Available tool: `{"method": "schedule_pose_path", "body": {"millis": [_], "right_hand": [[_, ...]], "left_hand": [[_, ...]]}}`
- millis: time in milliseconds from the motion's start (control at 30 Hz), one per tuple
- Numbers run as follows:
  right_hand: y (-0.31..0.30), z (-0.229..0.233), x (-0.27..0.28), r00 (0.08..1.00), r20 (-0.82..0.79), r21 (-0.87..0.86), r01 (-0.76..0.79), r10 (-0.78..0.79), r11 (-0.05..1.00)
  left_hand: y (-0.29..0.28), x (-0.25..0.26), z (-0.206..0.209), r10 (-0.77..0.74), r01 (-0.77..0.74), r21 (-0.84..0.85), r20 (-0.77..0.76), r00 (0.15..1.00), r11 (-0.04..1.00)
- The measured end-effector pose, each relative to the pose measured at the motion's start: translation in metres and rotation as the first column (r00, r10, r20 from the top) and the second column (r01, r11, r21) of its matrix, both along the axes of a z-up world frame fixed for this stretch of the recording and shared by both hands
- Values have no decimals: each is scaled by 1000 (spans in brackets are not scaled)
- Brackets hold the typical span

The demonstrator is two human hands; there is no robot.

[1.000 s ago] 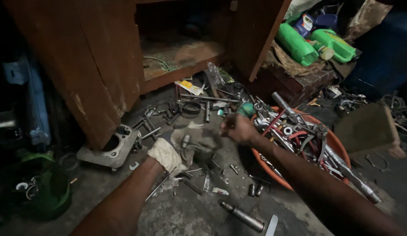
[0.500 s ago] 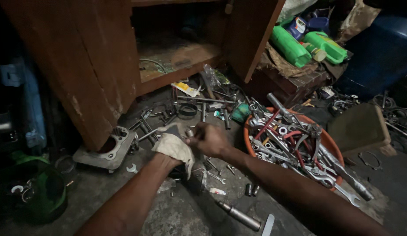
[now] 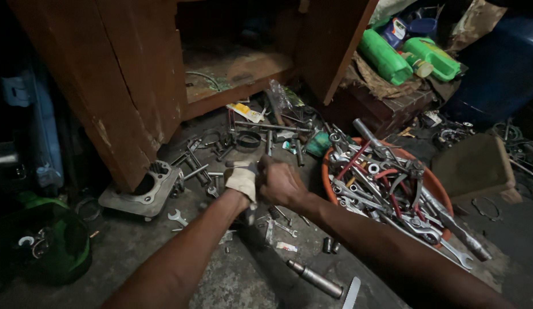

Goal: The person repeatedly picks up various metal tools from a cluttered floor and wipes them with a cloth. They handle items such as wrenches, pliers, and screwdrivers one at a time, cleaning them before placing them back down or into a nearby container.

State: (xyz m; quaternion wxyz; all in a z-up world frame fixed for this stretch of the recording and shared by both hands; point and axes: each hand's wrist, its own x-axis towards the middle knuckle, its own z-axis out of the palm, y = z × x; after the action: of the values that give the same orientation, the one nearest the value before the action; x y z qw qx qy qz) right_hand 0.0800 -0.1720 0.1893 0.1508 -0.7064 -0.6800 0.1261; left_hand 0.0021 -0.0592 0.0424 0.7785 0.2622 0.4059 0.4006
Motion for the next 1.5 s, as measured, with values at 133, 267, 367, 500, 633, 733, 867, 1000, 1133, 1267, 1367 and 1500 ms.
{"method": "schedule_pose_path", "body": {"millis": [133, 267, 367, 500, 633, 733, 867, 1000, 1133, 1267, 1367, 1500], "right_hand": [[9, -10, 11, 994, -89, -11, -64, 62, 998], [23, -20, 32, 826, -563, 28, -13, 27, 1000], [27, -2, 46, 571, -769, -217, 189, -287, 958], [29, 0, 58, 490, -808, -286, 157, -326, 945], [39, -31, 69, 669, -733, -132, 44, -127, 990], [39, -35, 77, 837, -534, 38, -119, 121, 992], [32, -29, 78, 995, 52, -35, -82, 84, 996], [39, -50, 87, 970, -235, -37, 57, -64, 998], [49, -70, 102, 716, -580, -303, 252, -388, 919], [50, -69, 128, 890, -193, -261, 359, -413, 896], [40, -50, 177, 963, -257, 237, 146, -83, 960], [1, 20, 248, 822, -37, -210, 550, -568, 809]], "left_hand": [[0, -17, -9, -28, 28, 1, 39, 999, 1000], [8, -37, -9, -148, 152, -16, 137, 979, 988], [11, -42, -5, -194, 199, -16, 159, 968, 980], [5, -39, 7, -326, 336, -29, 180, 928, 941], [-3, -28, 15, -427, 436, -40, 134, 894, 899], [-3, -21, 12, -435, 438, -43, 67, 898, 898], [0, -11, 0, -343, 343, -1, -29, 939, 939], [8, 9, -9, -239, 238, 57, -5, 971, 969], [11, 17, -15, -226, 222, 57, 70, 972, 973], [5, 18, -18, -281, 276, 54, 171, 944, 960], [11, -3, -12, -407, 395, 98, 261, 876, 913], [38, -47, 7, -509, 479, 174, 271, 817, 860]]}}
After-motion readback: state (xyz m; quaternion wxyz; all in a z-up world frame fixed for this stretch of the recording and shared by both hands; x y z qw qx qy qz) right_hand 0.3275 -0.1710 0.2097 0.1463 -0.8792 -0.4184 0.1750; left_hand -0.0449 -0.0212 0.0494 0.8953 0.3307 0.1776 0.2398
